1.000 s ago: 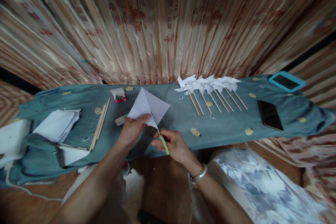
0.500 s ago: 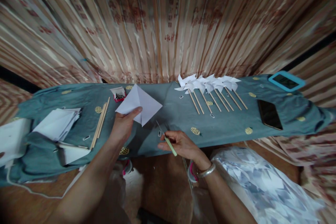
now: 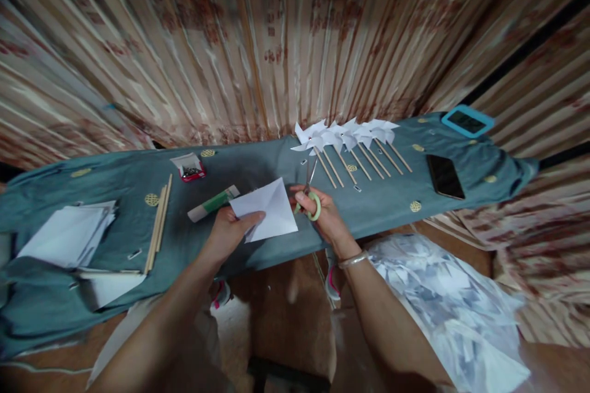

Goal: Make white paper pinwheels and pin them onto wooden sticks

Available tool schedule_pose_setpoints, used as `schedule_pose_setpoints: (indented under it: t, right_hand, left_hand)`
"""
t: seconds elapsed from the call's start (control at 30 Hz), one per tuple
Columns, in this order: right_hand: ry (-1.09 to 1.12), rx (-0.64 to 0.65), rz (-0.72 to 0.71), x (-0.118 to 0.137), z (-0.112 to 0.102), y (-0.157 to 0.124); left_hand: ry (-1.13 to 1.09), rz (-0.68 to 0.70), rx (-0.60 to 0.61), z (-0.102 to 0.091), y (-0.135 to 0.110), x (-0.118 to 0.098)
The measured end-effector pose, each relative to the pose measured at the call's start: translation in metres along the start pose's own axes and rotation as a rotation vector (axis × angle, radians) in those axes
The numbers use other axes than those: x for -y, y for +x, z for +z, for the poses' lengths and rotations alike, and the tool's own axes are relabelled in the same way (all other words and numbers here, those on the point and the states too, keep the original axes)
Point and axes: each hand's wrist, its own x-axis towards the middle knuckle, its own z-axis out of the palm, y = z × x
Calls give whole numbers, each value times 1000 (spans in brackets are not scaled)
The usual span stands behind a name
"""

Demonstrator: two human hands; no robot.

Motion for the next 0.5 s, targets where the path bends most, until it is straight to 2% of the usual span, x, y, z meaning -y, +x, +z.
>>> schedule_pose_setpoints:
  t: [0.13,0.27,0.5]
  right_hand:
    - [11,-41,-3,3,10,-2]
    - [-14,-110,57,1,14,-2]
    - [28,-221,-54,5,8,4]
  left_hand:
    - [-35,-78,84,8,-5,2]
    - [-48,-99,91,15,-7,5]
    - [-7,-41,69,15,-1,8]
